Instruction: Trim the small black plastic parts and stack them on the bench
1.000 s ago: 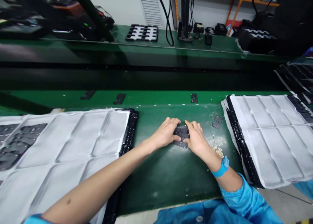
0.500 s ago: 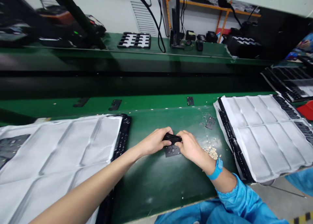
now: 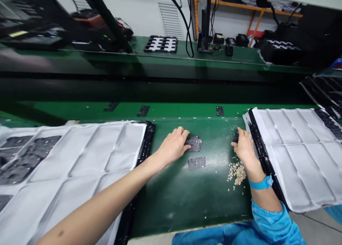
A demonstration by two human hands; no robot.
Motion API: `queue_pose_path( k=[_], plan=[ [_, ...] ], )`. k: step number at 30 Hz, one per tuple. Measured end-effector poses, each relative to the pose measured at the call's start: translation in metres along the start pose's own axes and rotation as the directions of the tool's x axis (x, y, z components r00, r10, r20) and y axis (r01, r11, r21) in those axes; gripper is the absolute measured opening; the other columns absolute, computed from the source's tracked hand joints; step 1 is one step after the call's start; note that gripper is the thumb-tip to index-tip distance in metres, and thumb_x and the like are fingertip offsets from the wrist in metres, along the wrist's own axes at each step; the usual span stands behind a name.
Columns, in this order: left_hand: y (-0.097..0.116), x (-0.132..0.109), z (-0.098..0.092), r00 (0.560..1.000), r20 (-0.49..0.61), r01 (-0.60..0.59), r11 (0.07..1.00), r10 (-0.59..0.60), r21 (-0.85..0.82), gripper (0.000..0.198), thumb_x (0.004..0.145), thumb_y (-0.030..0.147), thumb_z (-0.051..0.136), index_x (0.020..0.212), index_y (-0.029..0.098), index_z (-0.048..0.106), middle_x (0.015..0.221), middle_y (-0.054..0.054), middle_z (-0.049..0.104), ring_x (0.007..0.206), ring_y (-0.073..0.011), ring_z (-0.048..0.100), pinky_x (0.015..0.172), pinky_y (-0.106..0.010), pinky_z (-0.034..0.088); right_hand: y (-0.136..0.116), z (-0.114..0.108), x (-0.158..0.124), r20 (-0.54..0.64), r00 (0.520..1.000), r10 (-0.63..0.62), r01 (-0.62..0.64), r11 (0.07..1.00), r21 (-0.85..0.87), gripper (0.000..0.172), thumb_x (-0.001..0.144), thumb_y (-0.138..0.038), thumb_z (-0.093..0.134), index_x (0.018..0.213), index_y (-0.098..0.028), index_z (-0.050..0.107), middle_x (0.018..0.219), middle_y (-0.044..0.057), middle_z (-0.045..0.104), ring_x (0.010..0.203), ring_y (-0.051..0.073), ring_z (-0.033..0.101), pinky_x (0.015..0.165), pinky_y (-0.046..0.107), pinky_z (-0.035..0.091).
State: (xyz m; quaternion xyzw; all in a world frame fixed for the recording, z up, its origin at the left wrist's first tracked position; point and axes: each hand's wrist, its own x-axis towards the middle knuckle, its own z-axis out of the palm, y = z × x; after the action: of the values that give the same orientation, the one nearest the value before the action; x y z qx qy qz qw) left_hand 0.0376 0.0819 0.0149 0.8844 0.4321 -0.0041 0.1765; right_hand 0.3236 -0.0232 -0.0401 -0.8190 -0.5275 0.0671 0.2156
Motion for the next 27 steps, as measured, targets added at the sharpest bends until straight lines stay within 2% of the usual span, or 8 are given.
queue_pose_path(
  k=[3,6,10,13,17,21,24,27],
  plan=[
    [0.014,-0.022,0.006,1.0,-0.03,0.006,0.999,-0.004,0.045,0.021,0.098,0.026,0.062,0.116,0.015,0.06,0.119,-0.018,0.062,0.112,-0.0379,0.061,0.096,-0.051,0.048,0.007,0.004,0.002,0.002,1.0,0.01,-0.01,0.999,-0.031,0.069,0.077,-0.008,0.077,0.142,-0.012,0.055,0.127,0.025,0.063,0.123,0.046,0.059,0.102,0.059,0.048],
    [0.027,-0.045,0.022,0.999,0.018,-0.042,0.998,0.041,0.046,0.018,0.092,0.024,0.072,0.105,0.018,0.062,0.111,-0.013,0.066,0.106,-0.0352,0.062,0.091,-0.046,0.05,0.014,0.006,0.008,-0.021,0.998,0.066,-0.068,0.996,-0.062,0.067,0.074,-0.015,0.086,0.135,-0.011,0.058,0.123,0.028,0.062,0.118,0.049,0.06,0.096,0.061,0.049],
    [0.034,-0.06,0.036,0.997,0.044,-0.059,0.998,0.058,0.03,0.014,0.09,0.016,0.073,0.095,0.02,0.06,0.106,-0.01,0.068,0.102,-0.0322,0.064,0.085,-0.042,0.049,0.018,0.005,0.013,-0.052,0.993,0.106,-0.109,0.992,-0.068,0.061,0.067,-0.025,0.095,0.118,-0.014,0.064,0.121,0.026,0.062,0.114,0.047,0.061,0.093,0.058,0.051],
    [0.031,-0.057,0.032,0.995,0.064,-0.071,0.997,0.07,0.005,0.015,0.09,0.013,0.072,0.089,0.021,0.059,0.098,-0.007,0.071,0.094,-0.03,0.067,0.082,-0.04,0.049,0.015,0.001,0.006,-0.04,0.995,0.094,-0.095,0.995,-0.042,0.045,0.067,-0.022,0.093,0.103,-0.017,0.068,0.113,0.019,0.063,0.101,0.038,0.066,0.085,0.049,0.055],
    [0.018,-0.042,0.019,0.997,0.048,-0.054,0.998,0.055,-0.024,0.011,0.093,0.015,0.068,0.091,0.022,0.06,0.096,-0.005,0.072,0.089,-0.0274,0.07,0.082,-0.038,0.049,0.008,-0.007,-0.009,-0.011,0.999,0.053,-0.052,0.998,0.035,0.016,0.079,-0.01,0.075,0.09,-0.019,0.069,0.096,0.011,0.065,0.082,0.027,0.068,0.08,0.041,0.056],
    [0.006,-0.028,0.011,1.0,0.011,-0.013,1.0,0.013,-0.022,0.006,0.096,0.018,0.065,0.094,0.022,0.061,0.101,-0.007,0.071,0.09,-0.0272,0.071,0.08,-0.037,0.051,-0.004,-0.021,-0.019,-0.011,1.0,-0.019,0.021,0.989,0.149,0.024,0.083,-0.005,0.058,0.097,-0.019,0.07,0.097,0.01,0.07,0.089,0.028,0.071,0.088,0.043,0.056],
    [0.0,-0.025,0.01,1.0,-0.017,0.022,1.0,-0.022,-0.012,0.006,0.095,0.021,0.065,0.101,0.021,0.061,0.108,-0.009,0.069,0.09,-0.0285,0.072,0.08,-0.039,0.052,-0.016,-0.029,-0.027,-0.012,0.997,-0.077,0.078,0.971,0.228,0.031,0.085,-0.006,0.054,0.107,-0.021,0.07,0.108,0.01,0.075,0.1,0.028,0.072,0.093,0.044,0.057],
    [-0.004,-0.022,0.008,0.999,-0.034,0.041,0.999,-0.042,-0.021,0.013,0.094,0.023,0.066,0.107,0.021,0.062,0.114,-0.011,0.068,0.09,-0.0308,0.072,0.081,-0.042,0.054,-0.028,-0.028,-0.039,0.014,0.996,-0.087,0.075,0.926,0.371,0.029,0.088,-0.012,0.055,0.112,-0.022,0.068,0.112,0.009,0.076,0.101,0.028,0.074,0.091,0.045,0.059]
  ],
)
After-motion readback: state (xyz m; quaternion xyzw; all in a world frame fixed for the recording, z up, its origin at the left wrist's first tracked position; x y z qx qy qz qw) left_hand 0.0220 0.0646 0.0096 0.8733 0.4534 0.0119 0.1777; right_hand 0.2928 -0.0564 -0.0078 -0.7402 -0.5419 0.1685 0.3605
